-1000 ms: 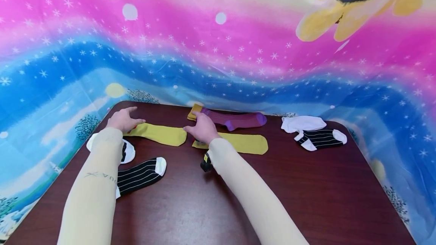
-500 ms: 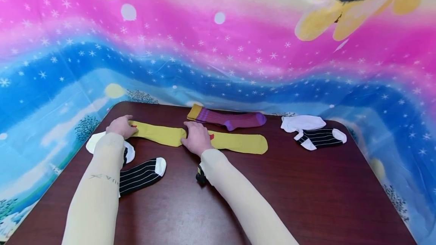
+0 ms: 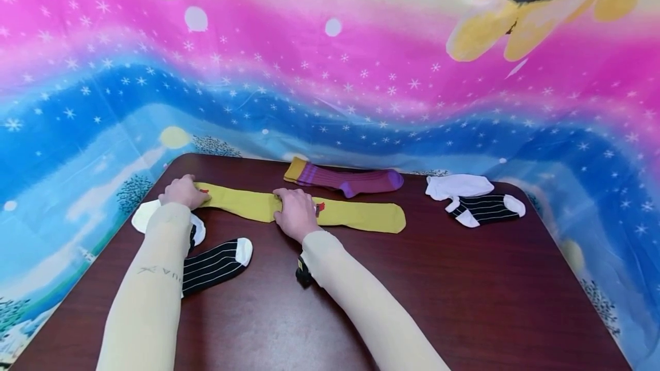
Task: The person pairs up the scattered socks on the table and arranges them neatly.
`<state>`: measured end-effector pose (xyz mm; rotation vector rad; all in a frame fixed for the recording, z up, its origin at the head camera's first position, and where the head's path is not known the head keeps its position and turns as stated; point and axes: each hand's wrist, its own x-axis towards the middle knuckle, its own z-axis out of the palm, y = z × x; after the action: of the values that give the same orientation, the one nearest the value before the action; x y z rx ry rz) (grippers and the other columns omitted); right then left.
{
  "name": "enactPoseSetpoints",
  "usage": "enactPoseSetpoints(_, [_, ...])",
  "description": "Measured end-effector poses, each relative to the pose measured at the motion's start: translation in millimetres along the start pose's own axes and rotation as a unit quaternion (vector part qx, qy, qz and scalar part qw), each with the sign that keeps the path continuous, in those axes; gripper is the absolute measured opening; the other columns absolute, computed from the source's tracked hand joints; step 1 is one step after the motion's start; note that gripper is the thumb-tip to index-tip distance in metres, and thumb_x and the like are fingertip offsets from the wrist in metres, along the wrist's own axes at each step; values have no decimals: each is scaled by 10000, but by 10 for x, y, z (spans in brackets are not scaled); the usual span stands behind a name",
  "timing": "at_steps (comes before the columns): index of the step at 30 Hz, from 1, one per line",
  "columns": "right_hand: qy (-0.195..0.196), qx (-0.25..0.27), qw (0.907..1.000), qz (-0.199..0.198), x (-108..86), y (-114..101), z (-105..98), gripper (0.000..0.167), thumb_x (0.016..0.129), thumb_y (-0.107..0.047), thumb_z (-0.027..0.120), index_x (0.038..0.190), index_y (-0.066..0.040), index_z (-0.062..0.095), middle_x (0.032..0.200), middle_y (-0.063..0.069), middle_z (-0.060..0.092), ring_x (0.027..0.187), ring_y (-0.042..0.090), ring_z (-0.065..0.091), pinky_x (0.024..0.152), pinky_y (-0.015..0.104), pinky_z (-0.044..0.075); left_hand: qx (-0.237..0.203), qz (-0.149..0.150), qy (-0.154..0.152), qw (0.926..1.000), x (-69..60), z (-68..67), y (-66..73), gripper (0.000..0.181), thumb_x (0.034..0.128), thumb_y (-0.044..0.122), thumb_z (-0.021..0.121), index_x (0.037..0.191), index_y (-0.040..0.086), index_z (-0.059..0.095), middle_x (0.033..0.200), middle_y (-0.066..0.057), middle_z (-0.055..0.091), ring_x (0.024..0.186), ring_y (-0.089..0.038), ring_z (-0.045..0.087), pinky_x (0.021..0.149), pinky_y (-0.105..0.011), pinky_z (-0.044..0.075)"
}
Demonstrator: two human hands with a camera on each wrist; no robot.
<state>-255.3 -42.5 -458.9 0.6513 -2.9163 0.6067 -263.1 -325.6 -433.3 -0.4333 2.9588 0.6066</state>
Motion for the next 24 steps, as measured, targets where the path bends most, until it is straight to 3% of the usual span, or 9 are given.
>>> enactPoseSetpoints(8, [240, -9, 9997, -28, -39, -16, 42, 432, 929, -222, 736, 1348, -198, 636, 1178, -41, 702, 1102, 196, 561, 986, 384, 387, -208, -170, 101, 9996, -56, 1, -23, 806, 902, 347, 701, 1473, -106, 357, 1381, -423, 384, 1230, -610, 332, 997, -698, 263])
enactPoseSetpoints(17, [354, 136, 9993, -32, -59, -2, 65, 446, 917, -203, 741, 1348, -207, 628, 939, -78, 655, 1011, 181, 547, 942, 378, 388, -235, -65, 166, 9996, -69, 12, -12, 837, 888, 329, 730, 1483, -112, 342, 1393, -421, 373, 1252, -608, 355, 994, -717, 259])
enactPoseSetpoints(24, [304, 285, 9991, 57, -86, 14, 79, 436, 924, -210, 743, 1346, -206, 634, 922, -87, 613, 990, 174, 533, 942, 387, 382, -297, -198, 112, 9993, -110, 40, 11, 810, 906, 315, 712, 1495, -102, 344, 1408, -406, 396, 1260, -621, 344, 1009, -719, 244])
